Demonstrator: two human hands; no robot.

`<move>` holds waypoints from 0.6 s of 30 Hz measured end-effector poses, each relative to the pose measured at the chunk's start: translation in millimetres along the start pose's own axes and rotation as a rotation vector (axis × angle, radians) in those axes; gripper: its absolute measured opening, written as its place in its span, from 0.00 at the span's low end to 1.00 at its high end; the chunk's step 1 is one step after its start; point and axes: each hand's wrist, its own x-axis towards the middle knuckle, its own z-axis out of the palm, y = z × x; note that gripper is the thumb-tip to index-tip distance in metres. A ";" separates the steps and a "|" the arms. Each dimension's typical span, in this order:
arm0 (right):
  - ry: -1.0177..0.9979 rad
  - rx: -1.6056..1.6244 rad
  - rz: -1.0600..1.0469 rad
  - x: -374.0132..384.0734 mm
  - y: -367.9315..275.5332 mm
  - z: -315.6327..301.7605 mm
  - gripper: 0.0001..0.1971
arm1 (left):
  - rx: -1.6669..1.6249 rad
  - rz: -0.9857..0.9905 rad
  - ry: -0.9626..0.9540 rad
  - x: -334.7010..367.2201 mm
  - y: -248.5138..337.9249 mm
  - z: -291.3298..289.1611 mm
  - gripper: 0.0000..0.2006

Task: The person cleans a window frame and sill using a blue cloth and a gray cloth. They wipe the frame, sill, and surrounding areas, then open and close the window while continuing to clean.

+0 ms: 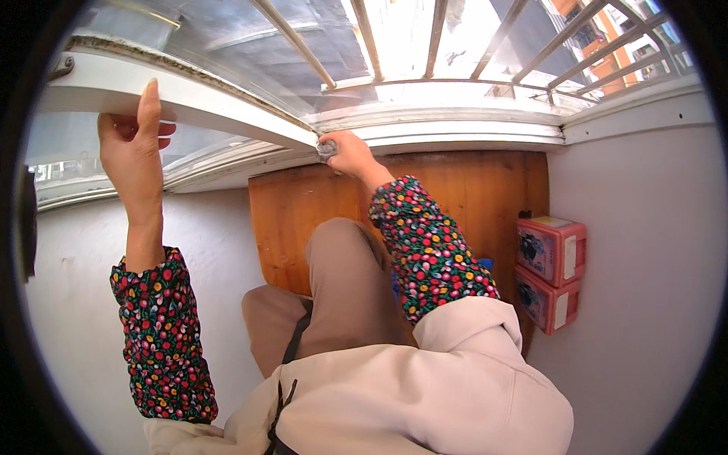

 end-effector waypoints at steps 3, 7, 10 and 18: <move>0.157 -0.092 -0.043 -13.7 1.1 -5.5 0.22 | 0.043 -0.012 -0.018 -0.1 2.1 -0.3 0.22; 0.208 -0.472 0.045 -17.3 -2.2 0.7 0.19 | 0.010 -0.051 -0.002 0.8 9.6 1.3 0.21; 0.142 -0.600 0.148 -7.1 -14.6 14.2 0.17 | 0.035 -0.018 -0.018 1.4 17.6 3.9 0.21; 0.057 -0.490 0.082 7.6 -19.2 29.0 0.15 | 0.087 0.083 0.002 3.7 6.0 2.3 0.22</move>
